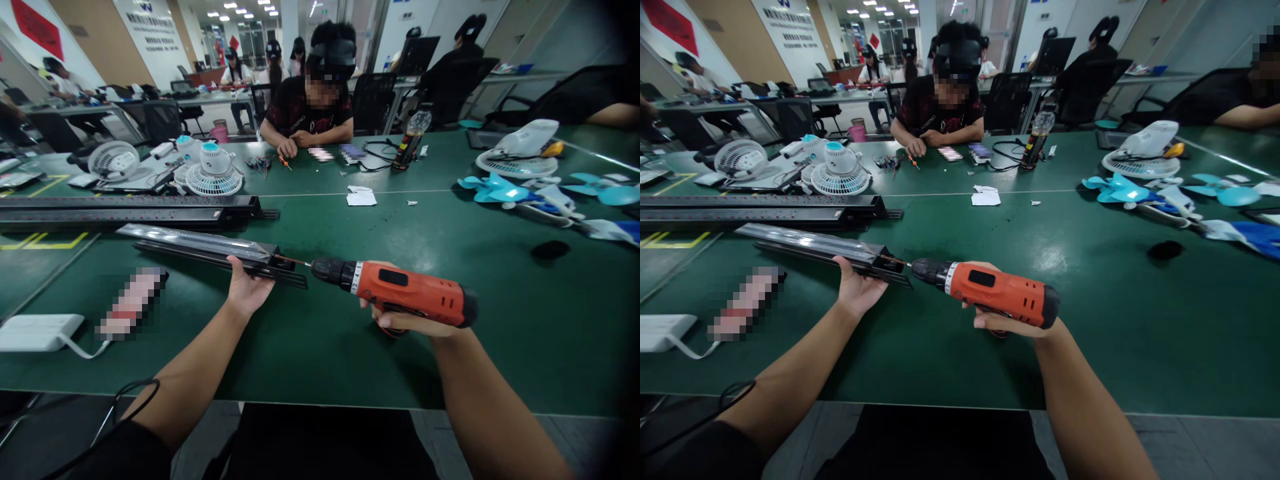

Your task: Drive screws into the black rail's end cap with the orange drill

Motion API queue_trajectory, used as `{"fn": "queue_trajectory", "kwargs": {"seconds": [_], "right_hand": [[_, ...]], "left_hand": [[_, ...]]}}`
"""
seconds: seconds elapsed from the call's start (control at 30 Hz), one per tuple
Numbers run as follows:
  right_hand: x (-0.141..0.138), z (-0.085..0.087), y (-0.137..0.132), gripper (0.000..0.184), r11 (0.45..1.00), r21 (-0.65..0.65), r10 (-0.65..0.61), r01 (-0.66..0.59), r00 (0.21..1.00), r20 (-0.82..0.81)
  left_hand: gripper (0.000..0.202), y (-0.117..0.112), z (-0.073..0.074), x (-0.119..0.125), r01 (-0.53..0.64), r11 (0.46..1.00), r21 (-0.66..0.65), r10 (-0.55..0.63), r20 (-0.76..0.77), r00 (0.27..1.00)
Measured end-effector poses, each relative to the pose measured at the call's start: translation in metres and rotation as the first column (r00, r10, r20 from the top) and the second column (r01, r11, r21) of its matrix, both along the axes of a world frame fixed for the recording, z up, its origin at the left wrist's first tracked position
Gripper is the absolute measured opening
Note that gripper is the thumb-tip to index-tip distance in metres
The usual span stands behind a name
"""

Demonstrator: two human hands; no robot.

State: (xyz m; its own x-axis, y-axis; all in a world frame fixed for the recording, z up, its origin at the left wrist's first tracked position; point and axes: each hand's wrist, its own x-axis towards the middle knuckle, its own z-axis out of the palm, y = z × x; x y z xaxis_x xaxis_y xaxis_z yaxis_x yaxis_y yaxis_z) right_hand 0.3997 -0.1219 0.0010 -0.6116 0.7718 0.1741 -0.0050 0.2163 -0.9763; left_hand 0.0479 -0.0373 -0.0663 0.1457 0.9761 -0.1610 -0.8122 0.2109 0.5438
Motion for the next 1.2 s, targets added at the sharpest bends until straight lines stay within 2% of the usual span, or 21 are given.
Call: {"fn": "queue_trajectory", "kwargs": {"seconds": [0.13,0.4,0.5,0.63,0.83,1.03,1.13,1.2], "right_hand": [[-0.001,0.000,0.001,0.025,1.000,0.015,0.007,-0.007,1.000,-0.021],[0.002,0.000,0.002,0.018,0.983,0.182,-0.040,0.029,0.997,0.059],[0.003,0.000,0.003,0.017,0.976,0.218,-0.007,-0.007,0.998,0.062],[0.003,-0.002,0.004,0.020,0.976,0.214,0.033,-0.039,0.999,0.028],[0.003,-0.004,0.004,0.026,0.976,0.216,0.023,-0.023,1.000,0.001],[0.005,-0.011,0.005,0.032,0.986,0.160,0.040,-0.041,0.999,0.005],[0.005,-0.010,0.003,0.032,0.990,0.139,0.013,-0.013,1.000,0.000],[0.004,-0.008,0.003,0.028,0.985,0.169,-0.024,0.023,1.000,0.005]], "left_hand": [[0.066,-0.001,0.001,-0.001,0.018,1.000,-0.006,-0.018,0.018,1.000],[0.065,-0.001,-0.001,-0.001,0.055,0.997,0.046,-0.056,0.031,0.998],[0.067,-0.001,-0.002,-0.001,0.064,0.997,0.053,-0.066,0.041,0.997],[0.067,-0.001,-0.004,-0.002,0.061,0.996,0.058,-0.063,0.040,0.997],[0.069,0.001,-0.007,-0.004,0.061,0.995,0.077,-0.062,0.005,0.998],[0.066,0.003,-0.012,-0.009,0.126,0.984,0.124,-0.133,0.048,0.990],[0.067,0.003,-0.013,-0.009,0.133,0.983,0.126,-0.141,0.053,0.989],[0.068,0.003,-0.012,-0.008,0.124,0.984,0.127,-0.132,0.055,0.990]]}}
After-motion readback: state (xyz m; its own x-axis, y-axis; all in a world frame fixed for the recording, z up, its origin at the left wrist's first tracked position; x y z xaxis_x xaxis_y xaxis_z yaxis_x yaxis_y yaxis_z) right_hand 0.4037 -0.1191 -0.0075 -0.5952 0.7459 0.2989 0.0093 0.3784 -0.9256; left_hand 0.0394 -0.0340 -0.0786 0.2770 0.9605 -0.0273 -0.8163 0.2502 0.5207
